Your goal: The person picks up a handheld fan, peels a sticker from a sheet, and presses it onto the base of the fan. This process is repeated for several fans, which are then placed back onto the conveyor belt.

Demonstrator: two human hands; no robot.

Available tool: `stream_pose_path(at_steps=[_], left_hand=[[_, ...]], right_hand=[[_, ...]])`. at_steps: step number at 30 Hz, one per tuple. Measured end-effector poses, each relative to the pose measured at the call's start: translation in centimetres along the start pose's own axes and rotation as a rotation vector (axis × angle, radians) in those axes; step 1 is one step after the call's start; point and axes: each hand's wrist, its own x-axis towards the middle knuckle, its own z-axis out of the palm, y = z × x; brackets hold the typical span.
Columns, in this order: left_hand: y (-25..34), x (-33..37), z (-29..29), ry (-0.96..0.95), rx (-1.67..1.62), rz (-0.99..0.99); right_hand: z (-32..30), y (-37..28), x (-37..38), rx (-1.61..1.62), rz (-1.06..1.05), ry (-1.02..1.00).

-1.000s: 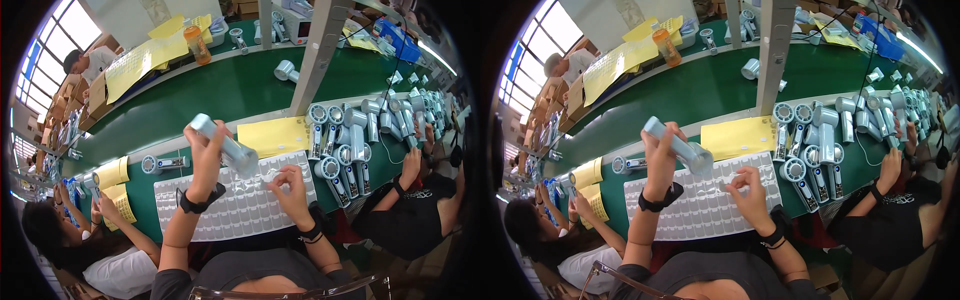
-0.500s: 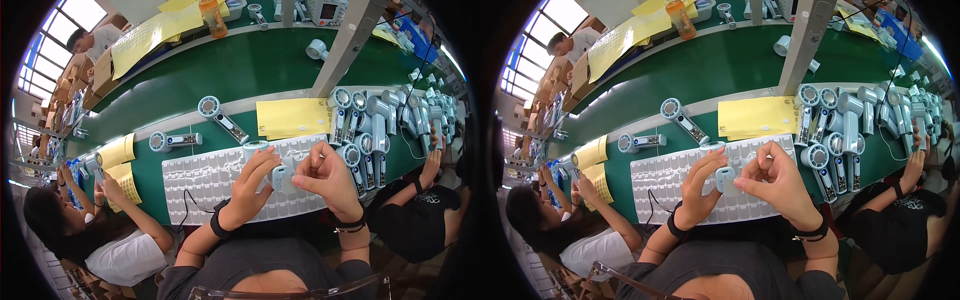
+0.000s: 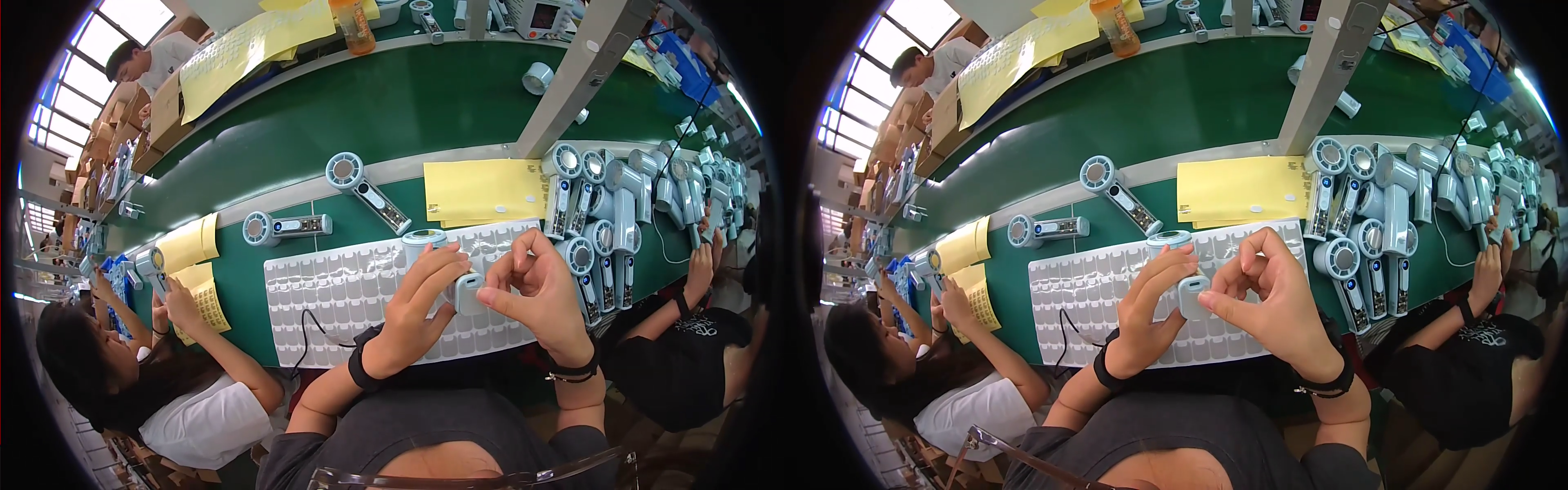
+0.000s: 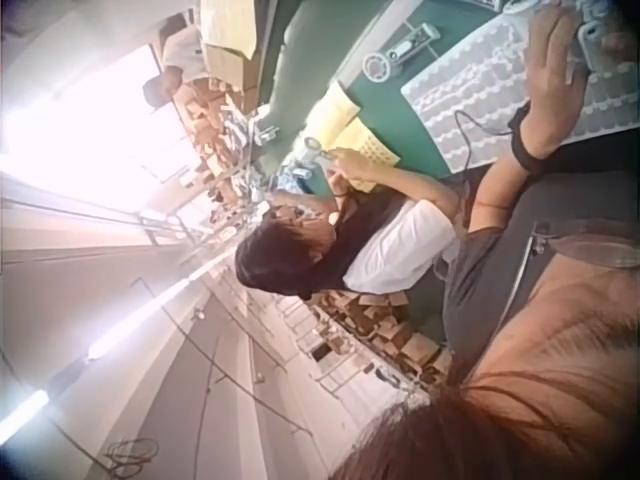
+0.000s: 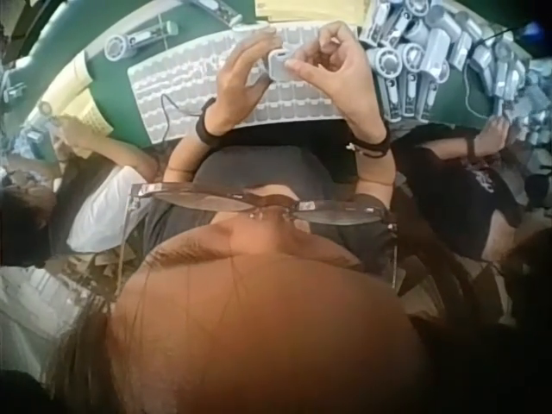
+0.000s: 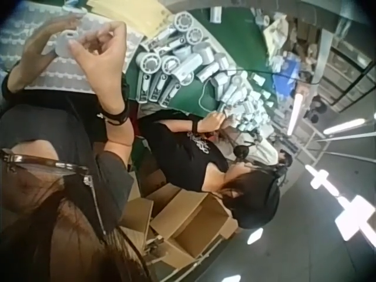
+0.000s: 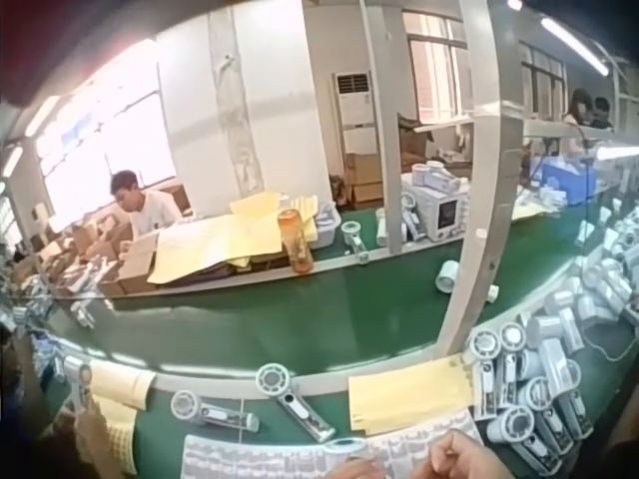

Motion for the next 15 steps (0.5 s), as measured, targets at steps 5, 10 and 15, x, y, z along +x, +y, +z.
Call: stream_pose_path(at_steps=[5,10,15], left_hand=[[-0.04,0.02,-0.08,-0.001,-0.006,0.003],[-0.07,0.03,-0.1,-0.001,-0.02,-0.007],[-0.1,0.09,-0.14,0.005,-0.024,-0.007]], right_hand=[[0.09,-0.08,-0.03,-0.003,-0.007,0.003],[0.15,-0.25,0.04,0.029,0.012,-0.005],[0.32,-0.16,0.1,0.027,-0.003,0.004]])
